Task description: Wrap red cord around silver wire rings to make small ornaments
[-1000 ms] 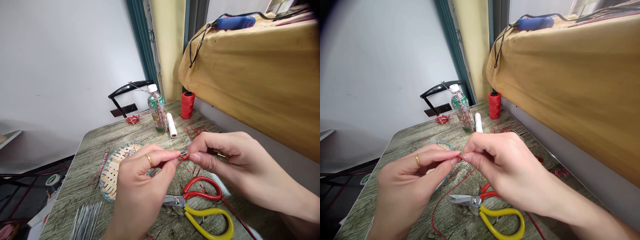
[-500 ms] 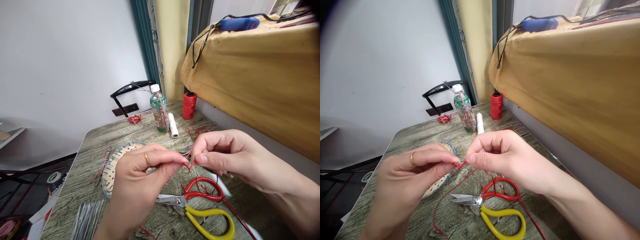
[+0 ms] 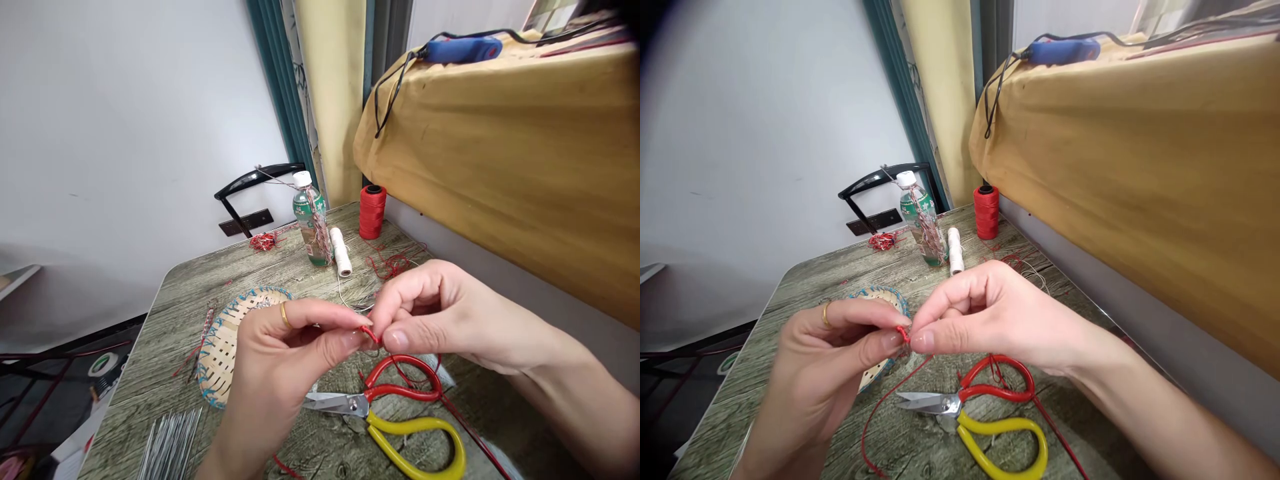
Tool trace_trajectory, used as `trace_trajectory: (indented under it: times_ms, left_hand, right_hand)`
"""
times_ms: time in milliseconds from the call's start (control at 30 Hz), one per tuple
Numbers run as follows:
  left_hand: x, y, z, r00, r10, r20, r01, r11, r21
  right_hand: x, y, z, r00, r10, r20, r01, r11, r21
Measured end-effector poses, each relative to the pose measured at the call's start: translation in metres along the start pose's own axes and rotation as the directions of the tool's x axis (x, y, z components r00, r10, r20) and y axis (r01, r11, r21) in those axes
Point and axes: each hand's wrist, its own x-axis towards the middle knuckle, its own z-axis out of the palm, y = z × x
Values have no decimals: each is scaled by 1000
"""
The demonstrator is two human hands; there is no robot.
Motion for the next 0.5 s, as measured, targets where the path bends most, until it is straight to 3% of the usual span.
trace_trajectory:
  times_ms: [100,200,300,500]
  left_hand:
    - [-1,-1,2,993,112,-42,-105,982,156]
    - [-1,-4,3,948,312,-56,-266,880,394]
    - [-1,-5,4,893,448,40,-387,719,577]
    - [0,-1,2,783,565,262,-545,418,727]
  right_hand:
    - [0,2,1,1000,2,-24,-1,999,47]
    - [2,6,-2,998,2,-64,2,998,60]
    - [7,8,-8,995,5,-95,-4,1000,1]
    - [10,11,-15,997,16,-73,-28,986,-162]
